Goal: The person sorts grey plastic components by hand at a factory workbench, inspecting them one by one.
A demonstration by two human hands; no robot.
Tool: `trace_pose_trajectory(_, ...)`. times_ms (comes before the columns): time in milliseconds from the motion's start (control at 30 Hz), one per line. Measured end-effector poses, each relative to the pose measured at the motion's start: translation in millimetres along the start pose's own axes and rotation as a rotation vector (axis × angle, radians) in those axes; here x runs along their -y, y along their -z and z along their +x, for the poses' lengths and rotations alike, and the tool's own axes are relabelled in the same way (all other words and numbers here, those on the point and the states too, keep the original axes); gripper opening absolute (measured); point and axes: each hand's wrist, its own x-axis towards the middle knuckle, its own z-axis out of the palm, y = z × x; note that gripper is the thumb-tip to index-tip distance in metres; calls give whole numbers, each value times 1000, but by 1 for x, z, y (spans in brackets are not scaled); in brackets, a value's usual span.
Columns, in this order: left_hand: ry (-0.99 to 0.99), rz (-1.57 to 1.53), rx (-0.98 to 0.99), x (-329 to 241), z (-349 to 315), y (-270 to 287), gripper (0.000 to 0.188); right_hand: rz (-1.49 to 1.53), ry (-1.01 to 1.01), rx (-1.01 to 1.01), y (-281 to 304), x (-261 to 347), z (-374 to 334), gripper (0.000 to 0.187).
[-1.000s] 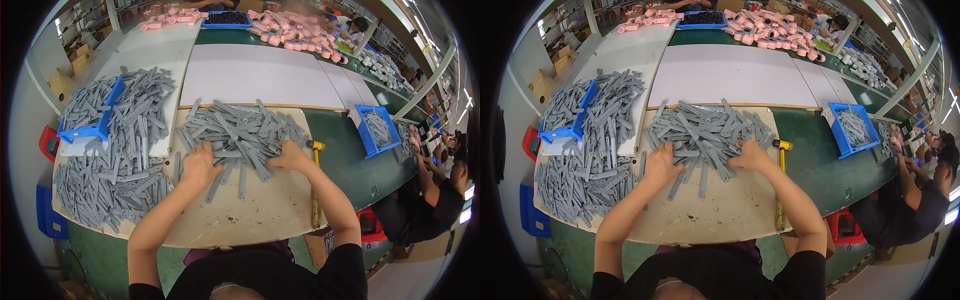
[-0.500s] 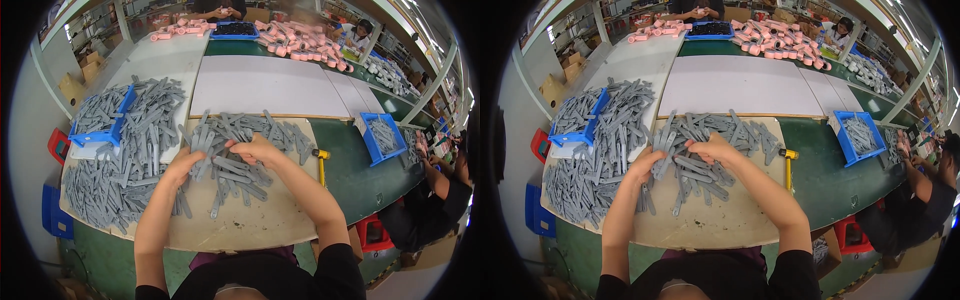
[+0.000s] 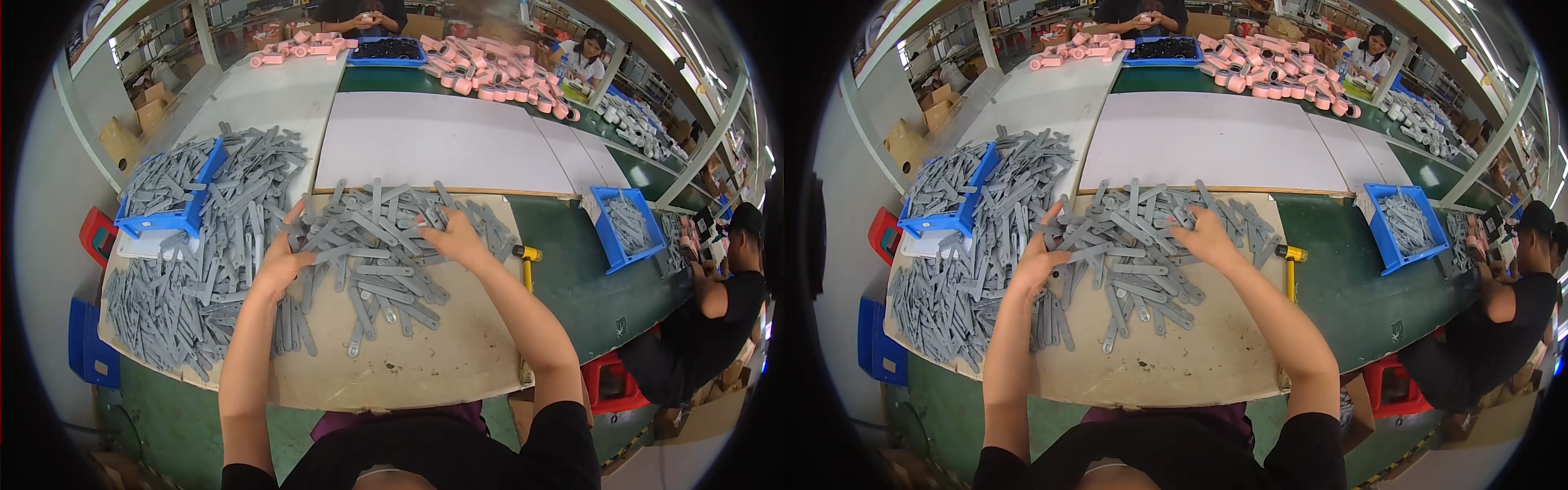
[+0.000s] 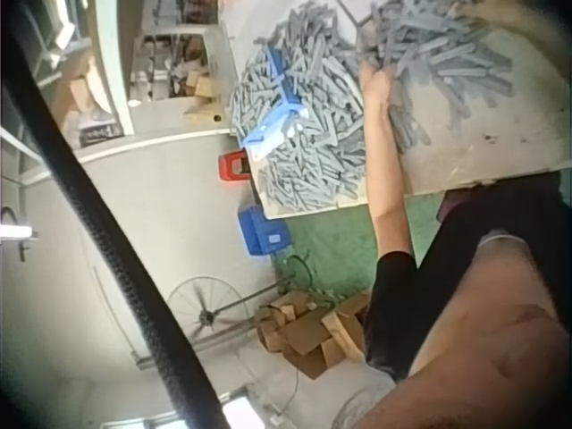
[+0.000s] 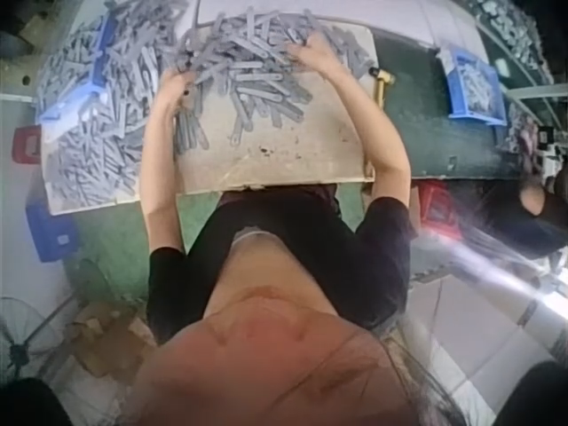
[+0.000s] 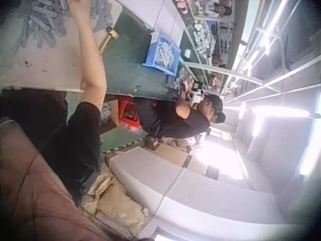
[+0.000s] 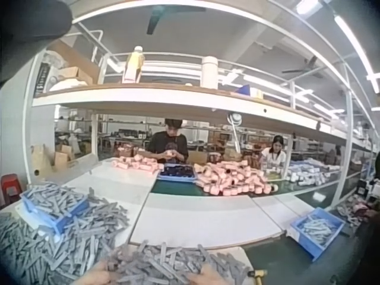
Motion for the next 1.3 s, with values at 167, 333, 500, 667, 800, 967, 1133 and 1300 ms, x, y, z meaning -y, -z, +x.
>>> trace_pose_trajectory(167,-207,196,-97,18,2,6,84,-374,110,-229,34,-18,14,31)
trace_pose_trajectory(333,-150,398,-104,21,-5,11,76,-825,-37,-426,76,-16,11,26)
trace_pose_trajectory(500,-514,970,-304,12,-16,-4,64,-516,-288,-229,120,-47,22,26)
trace_pose_trajectory(667,-614,1039,190,7,-35,-63,76,-68,-384,-155,100,-45,21,14)
trace_pose_trajectory(800,-648,1208,288,26,-32,-102,91,72,-337,2,71,-38,23,14)
trace_pose_trajectory(967,-471,1193,186,36,-19,-110,106,337,-391,282,38,-17,17,10)
trace_pose_trajectory(1133,-494,1031,72,36,-19,-109,115,365,-338,356,13,-1,16,8)
trace_pose_trajectory(1300,-586,1016,-57,31,-20,-103,108,314,-229,441,0,12,14,10)
